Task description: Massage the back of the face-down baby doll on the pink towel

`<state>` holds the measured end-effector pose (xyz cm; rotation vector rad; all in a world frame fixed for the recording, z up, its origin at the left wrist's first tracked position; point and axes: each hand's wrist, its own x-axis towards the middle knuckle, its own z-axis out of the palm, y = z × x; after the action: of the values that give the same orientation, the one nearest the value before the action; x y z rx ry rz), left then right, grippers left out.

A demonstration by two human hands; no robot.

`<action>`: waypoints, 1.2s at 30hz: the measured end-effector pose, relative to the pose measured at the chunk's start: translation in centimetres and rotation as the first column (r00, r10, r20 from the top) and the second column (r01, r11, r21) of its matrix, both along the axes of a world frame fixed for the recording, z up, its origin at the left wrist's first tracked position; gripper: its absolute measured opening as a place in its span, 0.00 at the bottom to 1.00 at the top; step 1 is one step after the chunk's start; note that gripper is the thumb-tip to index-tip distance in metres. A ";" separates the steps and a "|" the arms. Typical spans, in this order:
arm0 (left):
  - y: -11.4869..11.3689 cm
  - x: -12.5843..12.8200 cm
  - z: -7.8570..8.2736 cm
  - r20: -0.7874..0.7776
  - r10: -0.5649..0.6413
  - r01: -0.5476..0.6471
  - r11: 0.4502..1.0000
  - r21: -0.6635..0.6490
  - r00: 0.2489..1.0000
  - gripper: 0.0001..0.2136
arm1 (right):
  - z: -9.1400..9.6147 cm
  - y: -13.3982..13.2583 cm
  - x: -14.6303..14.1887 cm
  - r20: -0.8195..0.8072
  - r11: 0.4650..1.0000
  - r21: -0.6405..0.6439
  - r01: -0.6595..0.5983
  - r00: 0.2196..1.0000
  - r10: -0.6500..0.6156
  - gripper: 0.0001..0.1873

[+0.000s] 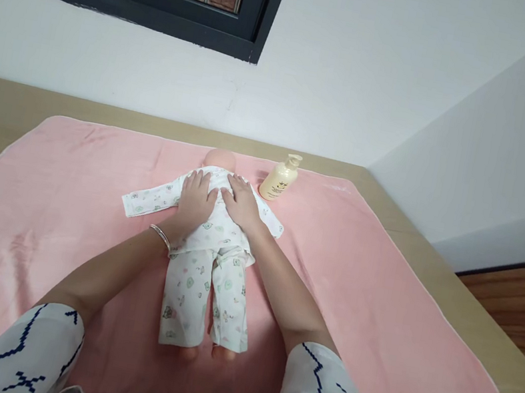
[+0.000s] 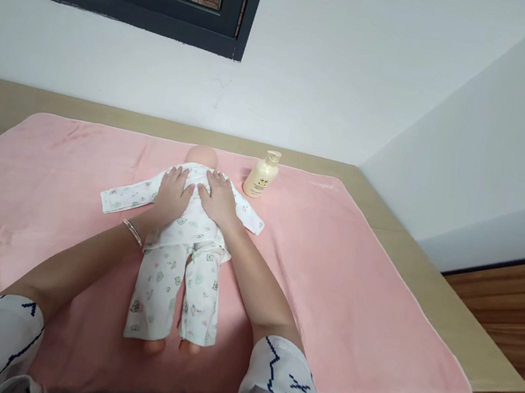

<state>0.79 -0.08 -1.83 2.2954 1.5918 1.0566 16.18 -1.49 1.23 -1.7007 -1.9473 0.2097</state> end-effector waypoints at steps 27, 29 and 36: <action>2.9 -2.0 1.4 -0.210 -0.147 0.137 0.989 -0.064 0.967 0.24 | 2.2 -3.8 -4.6 0.313 0.984 -0.079 0.160 0.941 -0.128 0.30; 2.5 -1.8 1.1 -0.212 -0.099 0.090 0.995 -0.050 0.972 0.25 | 2.4 -3.3 -4.1 0.270 0.987 -0.092 0.129 0.958 -0.100 0.30; -1.9 -0.3 1.9 -0.323 0.020 -0.021 1.000 0.001 0.946 0.27 | 1.6 0.8 -0.5 0.152 0.988 -0.154 -0.027 0.987 0.050 0.32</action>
<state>0.48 -2.02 0.03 2.5604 1.7272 0.7062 15.67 -0.67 2.83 -1.8255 -2.1275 0.2515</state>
